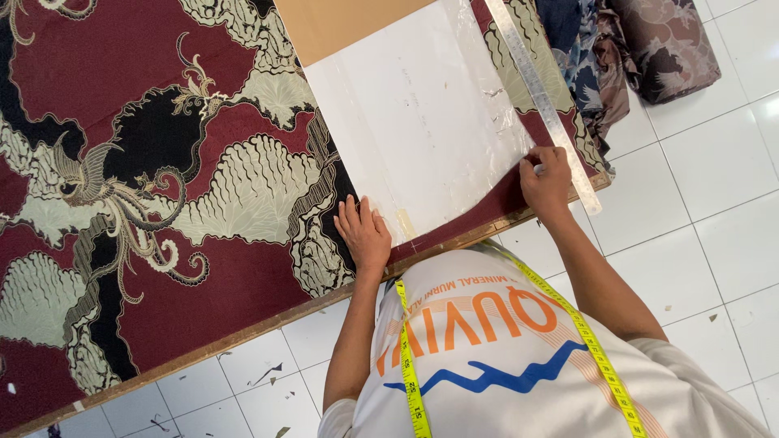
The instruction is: The person places cardboard and paper patterns on a large piece of patterned fabric. They use a metal ruler and chalk to trace and mark lines on the fabric. The person then moves the patterns aside and continues to mark additional sections of the fabric.
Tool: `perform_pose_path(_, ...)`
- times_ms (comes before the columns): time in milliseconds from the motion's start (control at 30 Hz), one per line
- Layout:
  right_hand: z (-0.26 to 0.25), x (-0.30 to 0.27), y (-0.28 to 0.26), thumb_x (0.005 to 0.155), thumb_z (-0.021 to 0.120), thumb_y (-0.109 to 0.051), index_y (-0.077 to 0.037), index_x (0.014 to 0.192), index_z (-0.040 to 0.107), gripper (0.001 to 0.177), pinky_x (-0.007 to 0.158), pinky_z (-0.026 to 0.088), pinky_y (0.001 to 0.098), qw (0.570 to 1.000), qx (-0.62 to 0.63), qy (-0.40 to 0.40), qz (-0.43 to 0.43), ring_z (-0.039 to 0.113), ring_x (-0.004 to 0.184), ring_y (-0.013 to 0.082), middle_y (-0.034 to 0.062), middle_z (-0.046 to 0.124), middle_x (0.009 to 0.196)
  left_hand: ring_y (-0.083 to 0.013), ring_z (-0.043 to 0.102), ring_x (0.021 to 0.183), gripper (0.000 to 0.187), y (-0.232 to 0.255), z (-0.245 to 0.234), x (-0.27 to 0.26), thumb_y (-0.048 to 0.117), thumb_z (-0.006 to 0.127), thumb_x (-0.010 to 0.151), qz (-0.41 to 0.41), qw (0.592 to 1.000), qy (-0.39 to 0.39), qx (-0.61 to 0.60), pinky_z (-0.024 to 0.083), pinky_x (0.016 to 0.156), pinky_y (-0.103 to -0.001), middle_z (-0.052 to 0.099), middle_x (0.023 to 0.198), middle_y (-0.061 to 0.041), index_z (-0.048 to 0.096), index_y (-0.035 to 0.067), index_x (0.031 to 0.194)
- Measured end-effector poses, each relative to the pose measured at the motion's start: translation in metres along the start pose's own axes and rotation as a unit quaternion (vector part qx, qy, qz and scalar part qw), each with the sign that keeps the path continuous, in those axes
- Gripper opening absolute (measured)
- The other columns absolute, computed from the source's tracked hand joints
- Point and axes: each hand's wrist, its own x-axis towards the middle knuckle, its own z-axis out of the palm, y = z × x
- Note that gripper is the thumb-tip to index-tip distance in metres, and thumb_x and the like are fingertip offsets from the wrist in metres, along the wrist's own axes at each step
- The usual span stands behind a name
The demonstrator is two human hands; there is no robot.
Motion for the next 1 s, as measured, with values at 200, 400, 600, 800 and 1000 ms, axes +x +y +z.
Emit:
perform_pose_path(200, 0.001, 0.007, 0.01, 0.095, 0.073, -0.011, -0.001, 0.112, 0.069, 0.021, 0.074, 0.054, 0.0381, 1.0, 0.003, -0.012, 0.02, 0.064, 0.083, 0.0272, 0.0157, 0.061, 0.11, -0.0423, 0.029, 0.151, 0.043, -0.002, 0.003, -0.002, 0.021, 0.05, 0.105, 0.004, 1.0, 0.002, 0.0, 0.016, 0.124, -0.062, 0.04, 0.155, -0.026, 0.055, 0.001, 0.142)
perform_pose_path(400, 0.003, 0.013, 0.019, 0.094, 0.075, -0.015, -0.001, 0.113, 0.07, 0.024, 0.078, 0.054, 0.0416, 0.999, -0.042, -0.027, 0.01, 0.065, 0.085, 0.0294, 0.0166, 0.062, 0.111, -0.043, 0.028, 0.15, 0.044, -0.004, 0.004, -0.002, 0.022, 0.05, 0.104, 0.002, 1.0, -0.008, 0.007, 0.016, 0.123, -0.062, 0.04, 0.155, -0.026, 0.055, 0.0, 0.143)
perform_pose_path(600, 0.004, 0.015, 0.02, 0.093, 0.078, -0.019, -0.001, 0.114, 0.069, 0.029, 0.078, 0.054, 0.0429, 0.998, -0.054, -0.036, 0.015, 0.066, 0.087, 0.0307, 0.0167, 0.06, 0.112, -0.0422, 0.029, 0.151, 0.044, -0.004, 0.005, -0.002, 0.022, 0.05, 0.105, 0.0, 1.0, -0.002, 0.001, 0.016, 0.124, -0.062, 0.041, 0.155, -0.025, 0.055, 0.001, 0.143)
perform_pose_path(800, 0.005, 0.017, 0.014, 0.091, 0.082, -0.023, -0.003, 0.112, 0.07, 0.032, 0.079, 0.054, 0.0441, 0.996, -0.071, -0.043, 0.026, 0.066, 0.087, 0.0309, 0.0153, 0.058, 0.111, -0.043, 0.029, 0.15, 0.044, -0.004, 0.005, -0.001, 0.022, 0.05, 0.104, -0.004, 1.0, -0.004, 0.001, 0.017, 0.123, -0.062, 0.041, 0.154, -0.025, 0.055, 0.001, 0.142)
perform_pose_path(1000, 0.004, 0.018, 0.007, 0.09, 0.084, -0.026, -0.003, 0.113, 0.069, 0.036, 0.08, 0.053, 0.0454, 0.994, -0.089, -0.053, 0.042, 0.065, 0.088, 0.0319, 0.0154, 0.058, 0.111, -0.0423, 0.03, 0.15, 0.043, -0.002, 0.004, -0.001, 0.022, 0.05, 0.105, 0.005, 1.0, 0.009, -0.002, 0.018, 0.124, -0.063, 0.041, 0.155, -0.025, 0.056, 0.0, 0.142)
